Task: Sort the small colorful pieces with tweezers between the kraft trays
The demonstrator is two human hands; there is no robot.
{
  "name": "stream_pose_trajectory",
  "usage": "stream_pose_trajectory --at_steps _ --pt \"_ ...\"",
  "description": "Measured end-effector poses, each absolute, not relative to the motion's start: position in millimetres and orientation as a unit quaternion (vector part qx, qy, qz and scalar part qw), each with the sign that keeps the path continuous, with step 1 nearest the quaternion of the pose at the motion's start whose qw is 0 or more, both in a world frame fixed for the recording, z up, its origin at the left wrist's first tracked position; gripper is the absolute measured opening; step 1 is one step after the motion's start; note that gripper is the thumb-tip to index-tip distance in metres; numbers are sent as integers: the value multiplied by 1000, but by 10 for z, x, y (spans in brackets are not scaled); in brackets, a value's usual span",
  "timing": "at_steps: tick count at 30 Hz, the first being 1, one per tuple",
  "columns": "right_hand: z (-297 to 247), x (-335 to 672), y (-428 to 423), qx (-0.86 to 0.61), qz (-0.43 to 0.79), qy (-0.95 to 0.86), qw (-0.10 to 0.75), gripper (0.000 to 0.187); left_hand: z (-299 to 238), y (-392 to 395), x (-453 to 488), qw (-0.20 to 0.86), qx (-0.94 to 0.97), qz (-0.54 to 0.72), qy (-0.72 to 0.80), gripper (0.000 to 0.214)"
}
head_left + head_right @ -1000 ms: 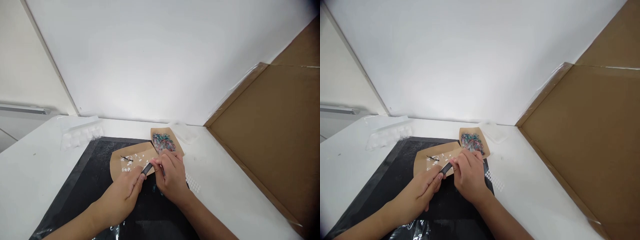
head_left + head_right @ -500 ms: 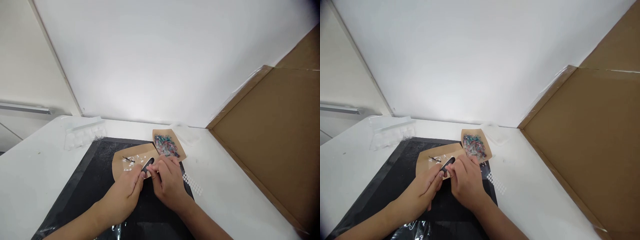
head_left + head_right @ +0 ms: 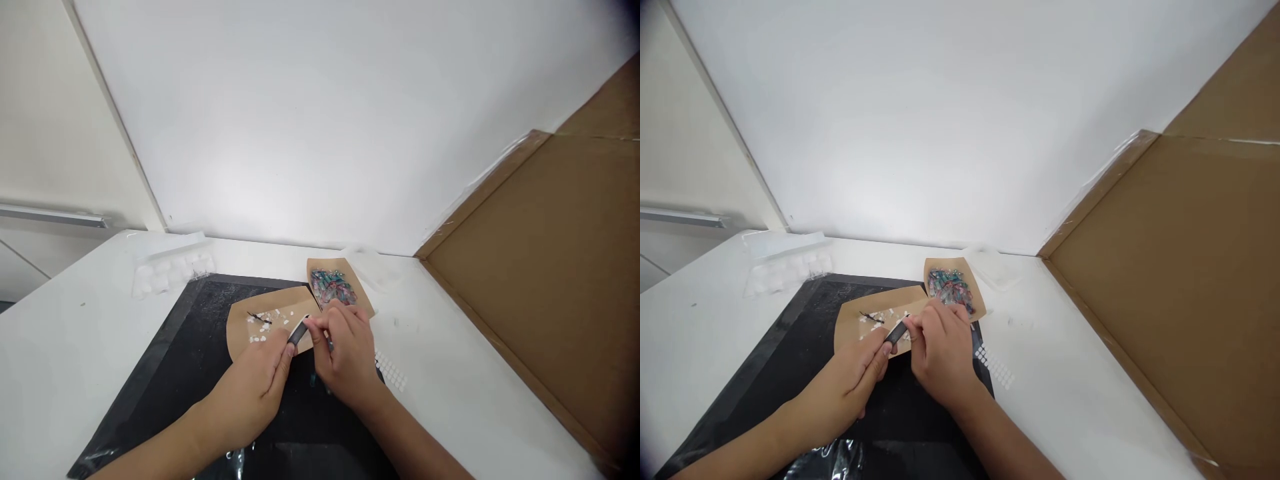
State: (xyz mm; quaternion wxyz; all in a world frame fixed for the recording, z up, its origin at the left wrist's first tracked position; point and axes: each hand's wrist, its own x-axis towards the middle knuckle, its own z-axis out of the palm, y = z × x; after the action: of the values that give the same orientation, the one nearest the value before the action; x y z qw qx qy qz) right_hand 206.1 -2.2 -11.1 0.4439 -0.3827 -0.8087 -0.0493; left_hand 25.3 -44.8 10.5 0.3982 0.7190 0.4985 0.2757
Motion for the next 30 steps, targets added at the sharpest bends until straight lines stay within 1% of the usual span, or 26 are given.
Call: stream_pose_trajectory --at_steps 4,9,14,16,20,24,30 --pt "-123 2053 -39 -352 -26 -833 425 23 98 -445 250 406 715 275 498 35" --pt "-154 2076 11 -384 -4 -802 458 21 81 -449 238 438 697 288 490 37" --pt "-194 2111 38 -371 49 -794 479 17 -36 -443 227 508 649 301 479 41" --pt "-196 2106 20 -365 56 -796 480 18 -77 -437 224 517 636 314 480 42" --pt "-183 2078 -5 -347 29 -811 470 20 -104 -422 224 522 626 338 471 43" --pt "-182 2073 18 -378 -30 -793 476 21 -117 -416 228 535 617 340 466 42" --pt "-202 2089 15 -344 -7 -821 455 22 -138 -426 224 531 619 344 466 42"
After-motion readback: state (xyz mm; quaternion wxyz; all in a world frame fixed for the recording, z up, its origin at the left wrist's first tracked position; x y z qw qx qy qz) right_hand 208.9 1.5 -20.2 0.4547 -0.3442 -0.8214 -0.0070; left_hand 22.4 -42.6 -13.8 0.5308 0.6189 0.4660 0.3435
